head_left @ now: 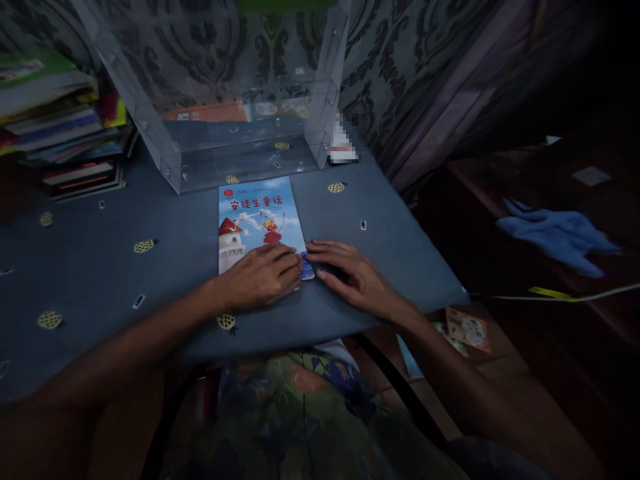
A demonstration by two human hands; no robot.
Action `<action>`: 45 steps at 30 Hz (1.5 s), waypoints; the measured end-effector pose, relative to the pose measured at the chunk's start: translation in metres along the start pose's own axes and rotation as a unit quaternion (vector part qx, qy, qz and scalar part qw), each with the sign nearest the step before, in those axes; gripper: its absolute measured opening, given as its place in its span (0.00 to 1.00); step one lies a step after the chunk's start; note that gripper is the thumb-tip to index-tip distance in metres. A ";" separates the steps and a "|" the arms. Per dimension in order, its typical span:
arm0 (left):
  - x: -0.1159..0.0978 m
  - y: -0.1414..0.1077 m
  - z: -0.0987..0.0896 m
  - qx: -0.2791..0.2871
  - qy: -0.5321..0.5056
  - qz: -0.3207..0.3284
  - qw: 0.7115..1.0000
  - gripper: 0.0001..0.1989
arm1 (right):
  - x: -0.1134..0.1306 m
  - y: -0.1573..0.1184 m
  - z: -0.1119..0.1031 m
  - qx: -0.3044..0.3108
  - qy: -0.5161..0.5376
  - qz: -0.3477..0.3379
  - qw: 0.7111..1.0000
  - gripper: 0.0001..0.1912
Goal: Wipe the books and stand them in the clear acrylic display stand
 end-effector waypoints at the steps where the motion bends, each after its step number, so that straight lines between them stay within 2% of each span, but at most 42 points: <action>1: 0.001 0.000 -0.001 -0.002 -0.002 -0.002 1.000 0.13 | 0.000 0.000 0.000 -0.001 0.003 0.000 1.000 0.18; 9: 0.003 0.000 -0.006 -0.018 -0.023 -0.005 1.000 0.12 | 0.001 -0.001 -0.003 -0.025 0.008 -0.007 1.000 0.15; 14: 0.011 -0.001 -0.003 -0.006 -0.040 -0.026 0.999 0.14 | 0.001 0.008 -0.002 -0.024 -0.010 -0.046 0.999 0.15; 18: 0.018 -0.001 -0.003 -0.005 -0.077 -0.050 0.996 0.14 | -0.016 0.034 0.002 -0.017 -0.044 -0.061 0.997 0.18; 22: 0.017 0.000 -0.001 0.001 -0.081 -0.055 0.995 0.12 | -0.044 0.080 0.008 0.005 -0.093 -0.056 0.994 0.21; 27: 0.017 0.000 0.001 -0.008 -0.075 -0.056 0.996 0.11 | -0.072 0.134 0.010 -0.004 -0.142 -0.011 0.990 0.22; 30: 0.017 0.000 0.000 -0.009 -0.076 -0.057 0.995 0.12 | -0.077 0.147 0.013 -0.022 -0.159 0.006 0.987 0.23; 35: 0.021 -0.001 0.002 -0.009 -0.081 -0.077 0.994 0.18 | -0.076 0.144 0.018 -0.023 -0.163 0.000 0.986 0.25; 39: 0.048 -0.009 0.008 -0.005 -0.062 -0.135 0.989 0.21 | -0.078 0.142 0.019 -0.014 -0.163 -0.005 0.986 0.26; 42: 0.092 -0.025 0.011 -0.005 -0.035 -0.214 0.976 0.22 | -0.079 0.142 0.019 -0.013 -0.166 -0.006 0.986 0.26; 45: 0.142 -0.052 0.012 0.001 -0.011 -0.323 0.946 0.22 | -0.078 0.141 0.020 -0.004 -0.176 0.004 0.984 0.26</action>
Point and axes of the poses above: each hand's wrist, its own y-axis towards the middle knuckle, its own z-axis out of the palm, x = y × z, the point moved 10 cm from there along y, towards the middle knuckle, and after that the axes turned 1 degree about z, right-handed, at the moved point
